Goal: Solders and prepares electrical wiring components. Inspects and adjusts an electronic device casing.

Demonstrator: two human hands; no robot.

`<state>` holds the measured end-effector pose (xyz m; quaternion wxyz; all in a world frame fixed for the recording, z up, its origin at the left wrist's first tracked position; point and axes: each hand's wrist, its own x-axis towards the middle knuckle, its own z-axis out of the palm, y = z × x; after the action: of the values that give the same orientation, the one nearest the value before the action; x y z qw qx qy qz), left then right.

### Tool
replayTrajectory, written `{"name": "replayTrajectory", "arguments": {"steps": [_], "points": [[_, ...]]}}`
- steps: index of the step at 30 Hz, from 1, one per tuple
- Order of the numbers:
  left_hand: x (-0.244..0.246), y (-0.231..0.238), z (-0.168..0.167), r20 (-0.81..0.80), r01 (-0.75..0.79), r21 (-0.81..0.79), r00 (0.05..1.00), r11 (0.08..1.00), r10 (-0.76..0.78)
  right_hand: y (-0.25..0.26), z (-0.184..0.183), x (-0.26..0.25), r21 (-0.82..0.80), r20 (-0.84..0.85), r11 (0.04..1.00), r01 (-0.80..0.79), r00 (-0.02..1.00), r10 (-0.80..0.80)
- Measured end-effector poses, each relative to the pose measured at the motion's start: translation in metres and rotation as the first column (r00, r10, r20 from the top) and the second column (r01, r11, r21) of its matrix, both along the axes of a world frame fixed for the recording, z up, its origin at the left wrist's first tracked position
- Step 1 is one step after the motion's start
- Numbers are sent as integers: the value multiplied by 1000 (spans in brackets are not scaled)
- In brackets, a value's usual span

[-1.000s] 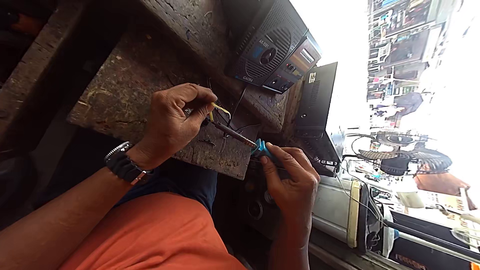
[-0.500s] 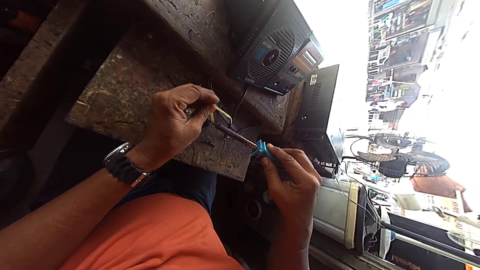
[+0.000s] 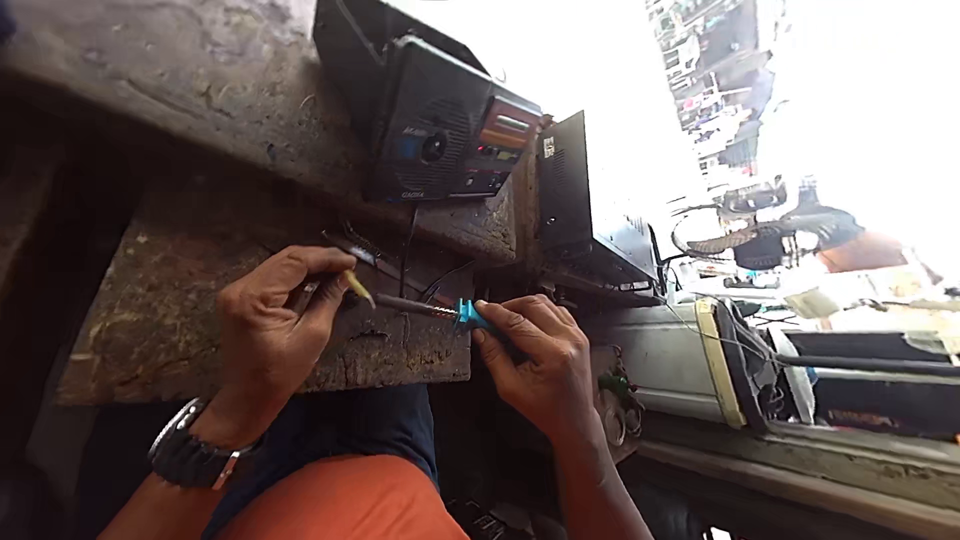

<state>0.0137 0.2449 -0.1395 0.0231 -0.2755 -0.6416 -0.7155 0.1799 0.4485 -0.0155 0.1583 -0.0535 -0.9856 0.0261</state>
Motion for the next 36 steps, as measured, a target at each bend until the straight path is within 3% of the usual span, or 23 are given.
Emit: {"name": "replayTrajectory", "arguments": {"steps": [19,27,32,36], "points": [[-4,3,-5,-15,115,99,993,988,-115,-5,-4,-3,-39,59,999,5,998,-3],[-7,3,-7,-31,116,71,993,991,-114,-3,-4,-4,-44,30,999,5,1000,-4],[-3,0,-3,-46,24,27,999,999,-23,-1,6,1,-2,38,1000,-17,999,17],[2,-8,-2,-25,98,7,995,995,-98,-1,11,2,-4,59,999,-40,997,40]]}}
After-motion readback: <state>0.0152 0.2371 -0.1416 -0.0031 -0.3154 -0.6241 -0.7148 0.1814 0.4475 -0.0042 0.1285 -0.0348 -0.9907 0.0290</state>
